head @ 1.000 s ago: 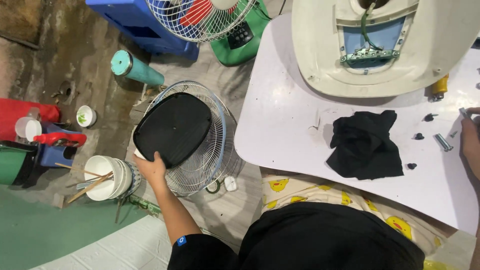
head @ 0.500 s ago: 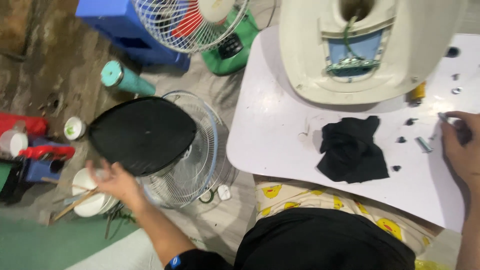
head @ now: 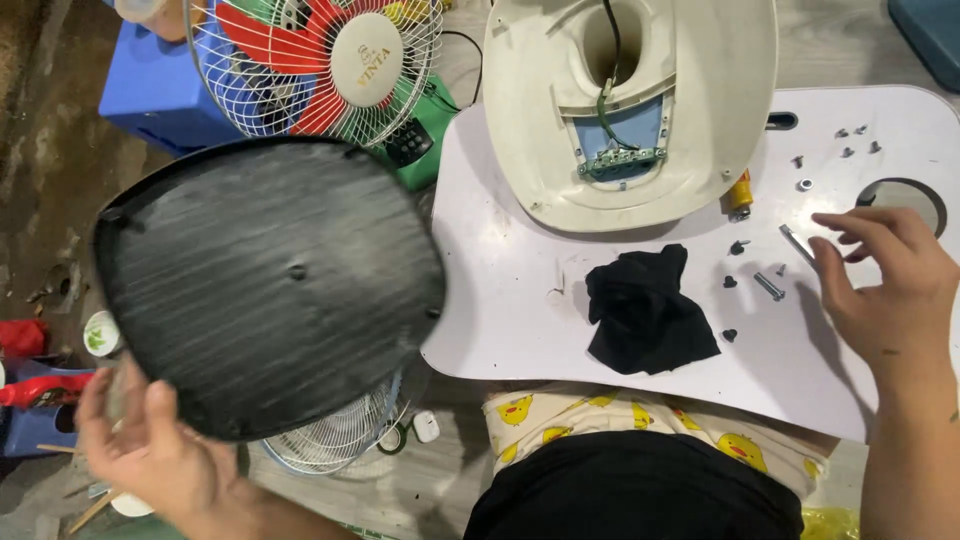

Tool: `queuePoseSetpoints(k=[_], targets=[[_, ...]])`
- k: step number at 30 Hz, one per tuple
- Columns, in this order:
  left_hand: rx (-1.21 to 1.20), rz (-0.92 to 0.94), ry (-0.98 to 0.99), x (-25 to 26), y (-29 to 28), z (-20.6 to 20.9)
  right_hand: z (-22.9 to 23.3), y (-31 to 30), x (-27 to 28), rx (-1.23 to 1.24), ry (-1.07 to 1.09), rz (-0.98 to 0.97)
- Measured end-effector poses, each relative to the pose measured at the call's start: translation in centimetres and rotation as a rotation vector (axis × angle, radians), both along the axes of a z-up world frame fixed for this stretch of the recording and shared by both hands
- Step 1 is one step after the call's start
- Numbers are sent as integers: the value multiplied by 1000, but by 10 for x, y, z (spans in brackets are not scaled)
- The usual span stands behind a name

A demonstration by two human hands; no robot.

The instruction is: A person repairs an electric fan by adjusting the internal circuit board and then using a screwdriver to attach the bottom base plate.

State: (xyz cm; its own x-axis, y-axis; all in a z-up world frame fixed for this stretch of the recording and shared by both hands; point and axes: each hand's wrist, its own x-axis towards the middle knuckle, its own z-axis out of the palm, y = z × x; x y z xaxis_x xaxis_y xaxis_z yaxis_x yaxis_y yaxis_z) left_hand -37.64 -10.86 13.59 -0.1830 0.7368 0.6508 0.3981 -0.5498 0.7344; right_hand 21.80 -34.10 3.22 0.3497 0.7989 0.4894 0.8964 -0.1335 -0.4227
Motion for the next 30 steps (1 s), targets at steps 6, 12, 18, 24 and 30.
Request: queuePoseSetpoints(k=[6, 12, 18, 24, 30], targets=[[-423, -197, -543, 74, -2, -11, 29, 13, -60, 91, 167, 166], [-657, -475, -781, 121, -2, -34, 29, 16, -110, 206, 163, 426], [-690, -521, -799, 133, -6, -41, 13, 11, -113, 400, 94, 497], [-703, -561, -862, 153, -10, -48, 11, 21, -122, 422, 194, 519], [-913, -760, -1263, 138, -21, -113, -6, 23, -133, 392, 299, 373]])
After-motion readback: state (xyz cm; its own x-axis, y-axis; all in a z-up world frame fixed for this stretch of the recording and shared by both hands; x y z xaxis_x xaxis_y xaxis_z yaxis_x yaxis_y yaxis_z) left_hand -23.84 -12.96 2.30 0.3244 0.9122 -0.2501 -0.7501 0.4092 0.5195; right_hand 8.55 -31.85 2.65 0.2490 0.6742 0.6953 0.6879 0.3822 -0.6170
